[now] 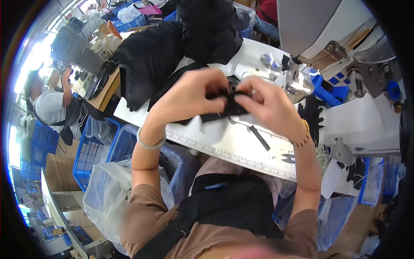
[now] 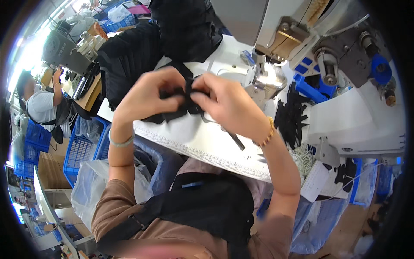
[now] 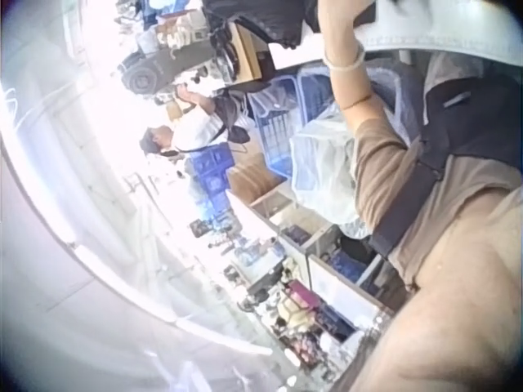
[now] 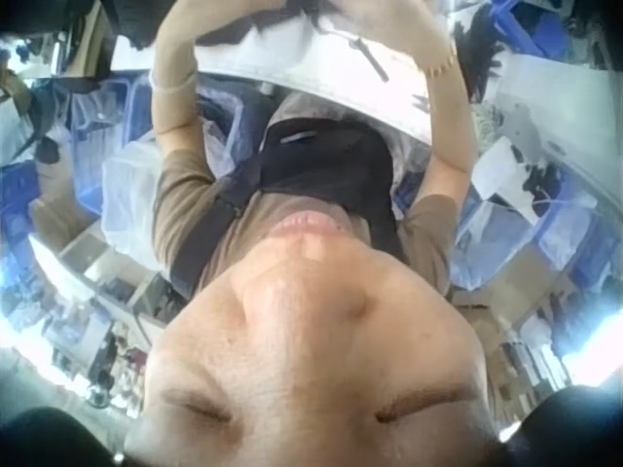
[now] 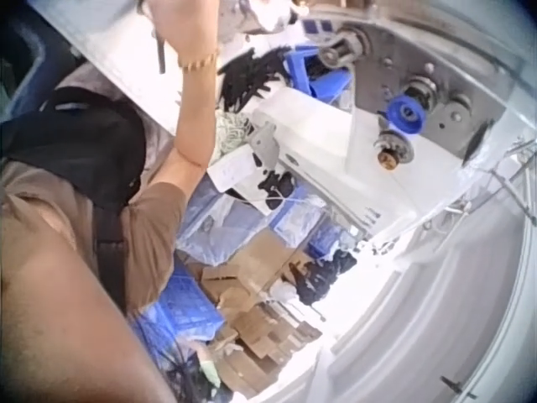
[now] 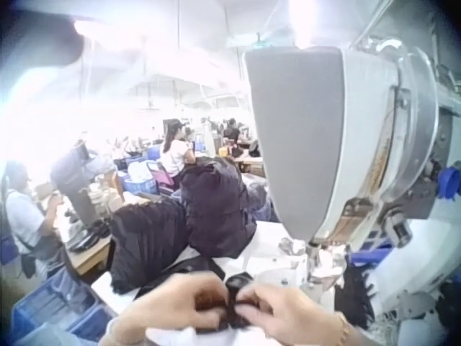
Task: Stitch and align shoe parts using an industrial sewing machine.
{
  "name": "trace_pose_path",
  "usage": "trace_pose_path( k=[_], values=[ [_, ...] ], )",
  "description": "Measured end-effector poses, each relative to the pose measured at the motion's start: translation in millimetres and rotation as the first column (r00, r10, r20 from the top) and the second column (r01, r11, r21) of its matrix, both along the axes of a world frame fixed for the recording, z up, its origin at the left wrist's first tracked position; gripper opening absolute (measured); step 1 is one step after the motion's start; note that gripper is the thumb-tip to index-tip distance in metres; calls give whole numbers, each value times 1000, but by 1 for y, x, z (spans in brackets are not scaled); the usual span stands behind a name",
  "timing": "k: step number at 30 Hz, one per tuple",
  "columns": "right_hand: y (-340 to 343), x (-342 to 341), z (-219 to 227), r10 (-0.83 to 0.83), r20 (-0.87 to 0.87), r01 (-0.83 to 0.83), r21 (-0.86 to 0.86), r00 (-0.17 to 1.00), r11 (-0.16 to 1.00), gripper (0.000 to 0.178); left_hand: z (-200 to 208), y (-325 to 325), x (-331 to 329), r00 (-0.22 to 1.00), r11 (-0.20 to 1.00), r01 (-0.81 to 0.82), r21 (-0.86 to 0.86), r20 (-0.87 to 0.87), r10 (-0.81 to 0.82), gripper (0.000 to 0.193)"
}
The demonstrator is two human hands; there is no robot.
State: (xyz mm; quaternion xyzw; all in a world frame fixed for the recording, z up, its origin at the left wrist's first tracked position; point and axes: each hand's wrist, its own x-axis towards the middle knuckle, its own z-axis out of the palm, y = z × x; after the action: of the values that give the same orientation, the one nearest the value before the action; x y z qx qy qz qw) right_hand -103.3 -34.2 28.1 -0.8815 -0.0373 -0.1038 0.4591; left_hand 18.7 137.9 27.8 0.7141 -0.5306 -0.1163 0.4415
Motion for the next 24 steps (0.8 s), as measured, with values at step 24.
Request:
trace_pose_path(
  k=[24],
  values=[
    [23, -4, -27, 461, 675, 320, -705, 575, 633, 38, -103, -30, -59, 737, 565, -544, -620, -675, -31, 11]
  ],
)
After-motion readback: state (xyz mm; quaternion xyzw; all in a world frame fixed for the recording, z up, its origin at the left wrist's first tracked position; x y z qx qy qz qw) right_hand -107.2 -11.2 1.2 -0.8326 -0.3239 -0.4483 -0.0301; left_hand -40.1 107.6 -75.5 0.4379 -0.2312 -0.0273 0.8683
